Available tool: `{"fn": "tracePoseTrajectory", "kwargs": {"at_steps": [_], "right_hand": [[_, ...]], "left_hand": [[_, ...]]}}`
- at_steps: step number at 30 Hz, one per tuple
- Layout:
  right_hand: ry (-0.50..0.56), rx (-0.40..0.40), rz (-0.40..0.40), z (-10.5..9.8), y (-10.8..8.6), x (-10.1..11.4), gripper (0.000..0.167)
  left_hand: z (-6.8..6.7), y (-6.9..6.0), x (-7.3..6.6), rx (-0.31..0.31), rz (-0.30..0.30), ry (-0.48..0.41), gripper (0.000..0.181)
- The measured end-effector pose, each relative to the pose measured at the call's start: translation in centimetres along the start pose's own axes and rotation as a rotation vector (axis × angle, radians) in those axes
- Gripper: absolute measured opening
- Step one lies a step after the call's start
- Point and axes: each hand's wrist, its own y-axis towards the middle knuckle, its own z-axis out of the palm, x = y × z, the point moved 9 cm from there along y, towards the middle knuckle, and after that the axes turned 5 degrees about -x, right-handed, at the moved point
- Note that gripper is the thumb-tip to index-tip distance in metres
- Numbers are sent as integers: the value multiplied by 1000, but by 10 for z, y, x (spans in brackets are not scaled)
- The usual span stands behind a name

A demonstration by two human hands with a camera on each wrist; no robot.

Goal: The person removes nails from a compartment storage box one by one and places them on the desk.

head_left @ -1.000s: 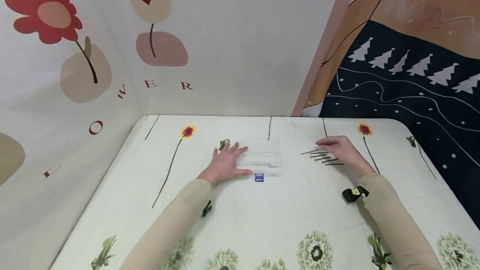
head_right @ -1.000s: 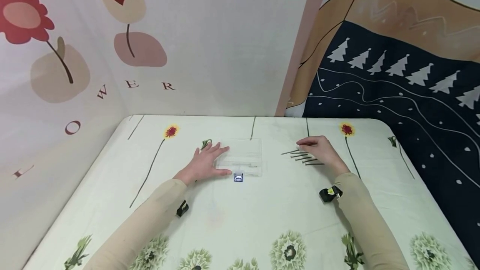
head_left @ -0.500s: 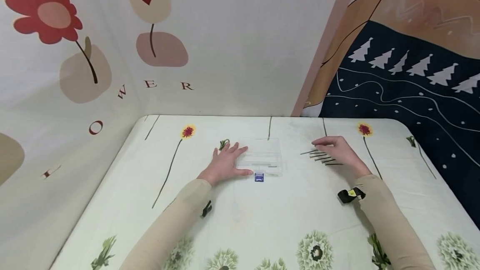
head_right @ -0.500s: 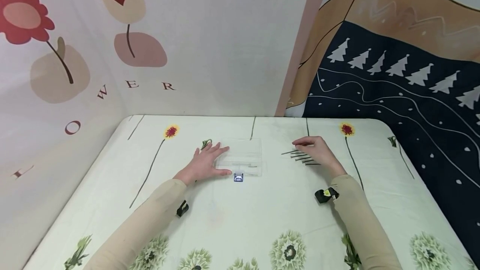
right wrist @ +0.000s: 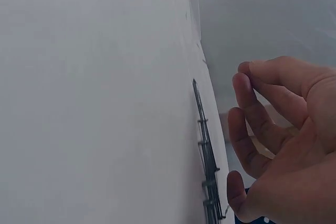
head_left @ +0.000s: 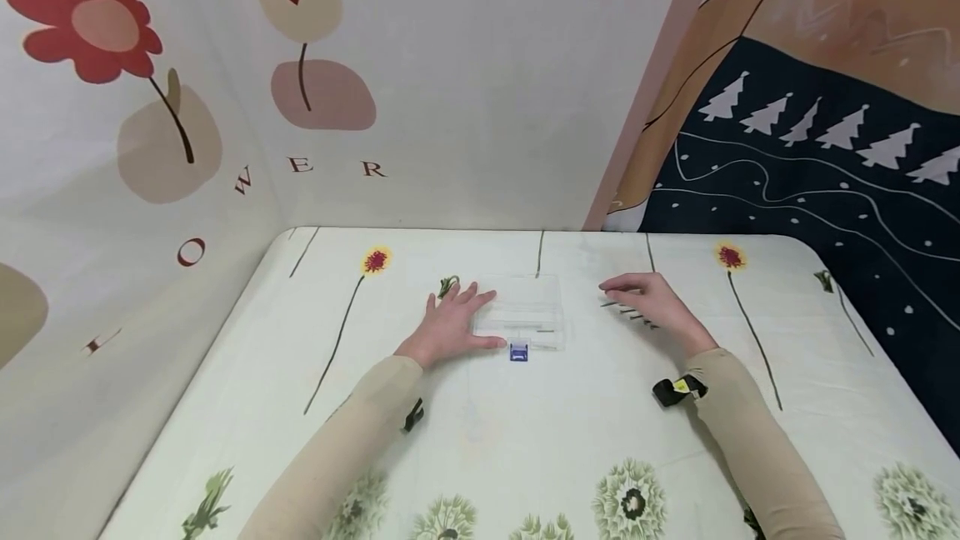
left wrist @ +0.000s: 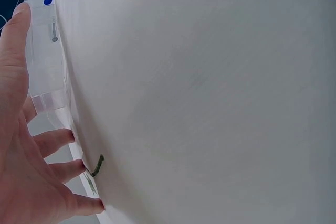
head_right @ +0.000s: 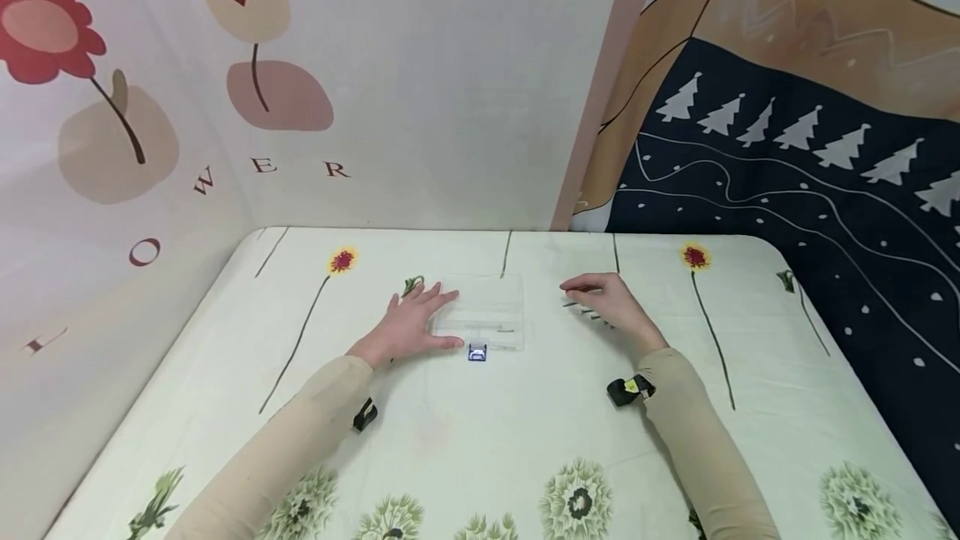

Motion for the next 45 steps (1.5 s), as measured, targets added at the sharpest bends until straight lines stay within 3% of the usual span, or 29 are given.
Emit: {"fn": "tracePoseTrajectory", "kwargs": {"at_steps": [15, 26, 30, 37, 45], "right_hand": [[46, 44, -5, 28, 10, 22, 26], [57, 84, -103, 47, 15, 53, 28], [70, 103, -97, 57, 13, 55, 27], [35, 125, -172, 70, 9, 65, 21], [45, 203, -192, 83, 6, 67, 23]], "left_hand": [[-1, 2, -1, 1, 0, 0, 90], [-1, 2, 0, 0, -3, 13, 90], [2, 2, 1, 8, -5, 11, 90], [3, 2, 2, 6, -9, 10, 90], [2, 1, 1, 13, -18, 3, 90]]}}
